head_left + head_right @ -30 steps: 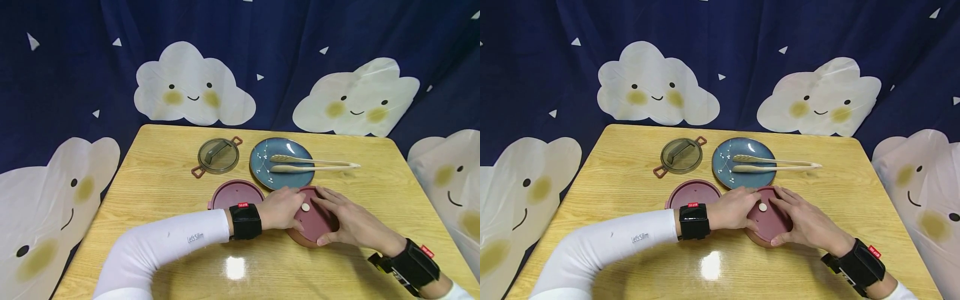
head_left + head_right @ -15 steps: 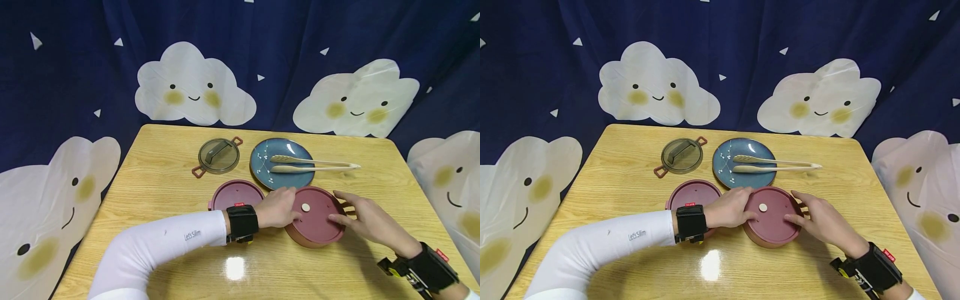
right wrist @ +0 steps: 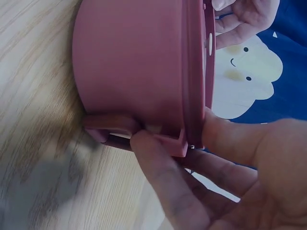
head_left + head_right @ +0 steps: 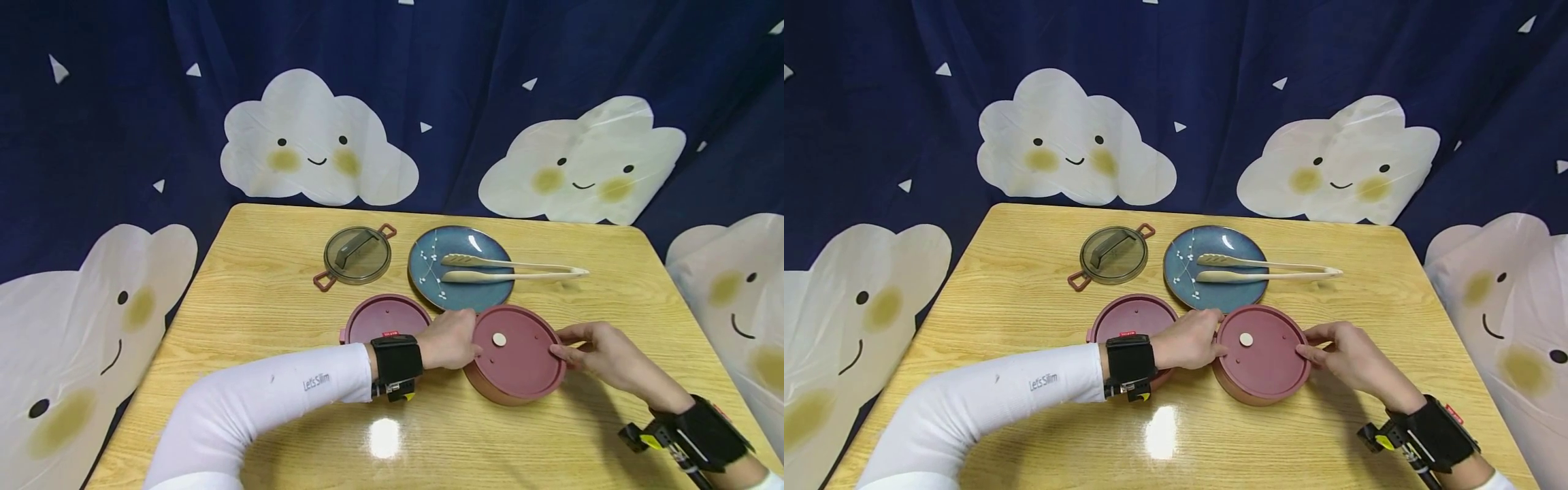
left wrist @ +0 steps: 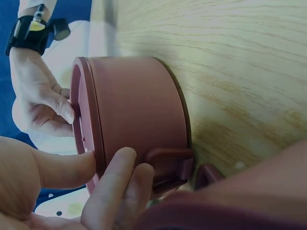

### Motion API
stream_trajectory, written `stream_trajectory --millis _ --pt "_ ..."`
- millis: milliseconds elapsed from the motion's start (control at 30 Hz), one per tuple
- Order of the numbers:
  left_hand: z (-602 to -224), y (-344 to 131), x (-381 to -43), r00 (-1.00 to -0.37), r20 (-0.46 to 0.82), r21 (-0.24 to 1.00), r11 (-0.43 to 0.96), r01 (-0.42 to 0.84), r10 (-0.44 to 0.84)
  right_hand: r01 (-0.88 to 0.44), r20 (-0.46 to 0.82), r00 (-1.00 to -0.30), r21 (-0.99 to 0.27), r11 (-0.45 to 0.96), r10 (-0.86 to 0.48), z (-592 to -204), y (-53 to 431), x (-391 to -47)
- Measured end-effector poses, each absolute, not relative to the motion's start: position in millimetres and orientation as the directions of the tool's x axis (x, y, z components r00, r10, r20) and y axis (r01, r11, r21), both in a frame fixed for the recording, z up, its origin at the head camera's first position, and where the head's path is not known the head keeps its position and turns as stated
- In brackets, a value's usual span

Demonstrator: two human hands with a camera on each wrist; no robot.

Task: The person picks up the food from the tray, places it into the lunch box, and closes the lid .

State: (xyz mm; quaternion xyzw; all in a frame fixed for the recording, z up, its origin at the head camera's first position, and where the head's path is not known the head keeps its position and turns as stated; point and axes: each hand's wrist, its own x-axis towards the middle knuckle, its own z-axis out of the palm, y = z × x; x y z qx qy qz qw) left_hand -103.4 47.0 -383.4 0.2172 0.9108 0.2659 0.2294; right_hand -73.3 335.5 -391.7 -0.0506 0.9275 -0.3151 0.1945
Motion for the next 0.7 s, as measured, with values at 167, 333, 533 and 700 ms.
stream_trajectory --millis 167,333,533,700 --pt "-380.7 48.0 -103.1 -0.808 -0.311 0.589 0.769 0.249 0.5 0.036 -0.322 -0.925 -0.605 0.796 -0.203 -392.4 336.3 -73.2" --pt "-380.5 49.2 -102.6 -0.818 -0.327 0.591 0.778 0.213 0.473 0.048 -0.324 -0.926 -0.612 0.789 -0.195 -392.7 336.7 -72.3" --pt "-383.0 50.2 -101.9 -0.832 -0.321 0.618 0.766 0.177 0.452 0.026 -0.275 -0.945 -0.606 0.795 -0.179 -395.0 335.0 -68.4" --pt "-384.4 49.8 -103.0 -0.833 -0.295 0.67 0.723 0.17 0.469 0.027 -0.257 -0.953 -0.599 0.8 -0.16 -395.9 335.4 -66.0"
